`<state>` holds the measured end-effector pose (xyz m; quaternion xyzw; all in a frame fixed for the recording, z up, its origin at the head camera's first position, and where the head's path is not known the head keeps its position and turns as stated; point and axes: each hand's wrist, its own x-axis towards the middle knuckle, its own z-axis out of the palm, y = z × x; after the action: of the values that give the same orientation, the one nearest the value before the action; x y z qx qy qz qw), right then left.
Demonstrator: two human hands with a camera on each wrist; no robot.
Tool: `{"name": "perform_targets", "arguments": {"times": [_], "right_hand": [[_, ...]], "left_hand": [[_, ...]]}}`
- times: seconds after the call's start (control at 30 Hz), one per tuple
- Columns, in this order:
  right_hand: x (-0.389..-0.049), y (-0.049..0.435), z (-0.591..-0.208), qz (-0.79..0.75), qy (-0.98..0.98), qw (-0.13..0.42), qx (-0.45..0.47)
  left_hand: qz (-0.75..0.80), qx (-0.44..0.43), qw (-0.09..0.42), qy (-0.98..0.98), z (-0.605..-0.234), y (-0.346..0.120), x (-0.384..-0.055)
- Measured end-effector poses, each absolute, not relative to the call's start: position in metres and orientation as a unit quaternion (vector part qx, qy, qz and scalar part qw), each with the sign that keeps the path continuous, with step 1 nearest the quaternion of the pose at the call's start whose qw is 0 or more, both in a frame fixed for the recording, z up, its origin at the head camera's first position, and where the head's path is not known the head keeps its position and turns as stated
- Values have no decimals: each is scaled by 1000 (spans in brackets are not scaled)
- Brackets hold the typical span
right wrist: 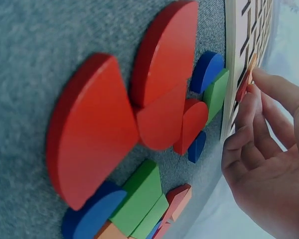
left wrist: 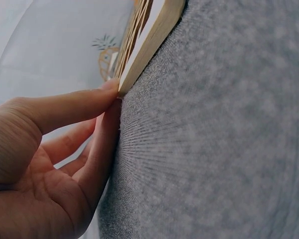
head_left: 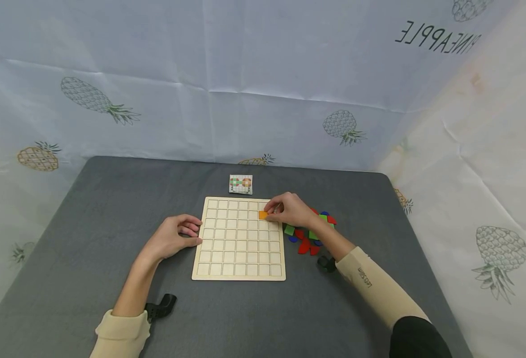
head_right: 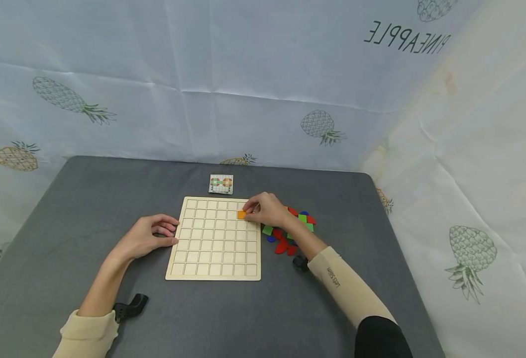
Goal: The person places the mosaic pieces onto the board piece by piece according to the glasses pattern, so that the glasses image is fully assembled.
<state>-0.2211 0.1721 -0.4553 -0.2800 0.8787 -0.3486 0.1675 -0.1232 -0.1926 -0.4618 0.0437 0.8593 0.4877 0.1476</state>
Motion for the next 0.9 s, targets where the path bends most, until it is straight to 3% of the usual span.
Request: {"name": "perform_targets", "arguments": {"times": [0.9], "right_hand": [[-232,240,-446,-362,900,141,-200]], "left_hand": [[489,43,145,859,-464,-193,-124]]}}
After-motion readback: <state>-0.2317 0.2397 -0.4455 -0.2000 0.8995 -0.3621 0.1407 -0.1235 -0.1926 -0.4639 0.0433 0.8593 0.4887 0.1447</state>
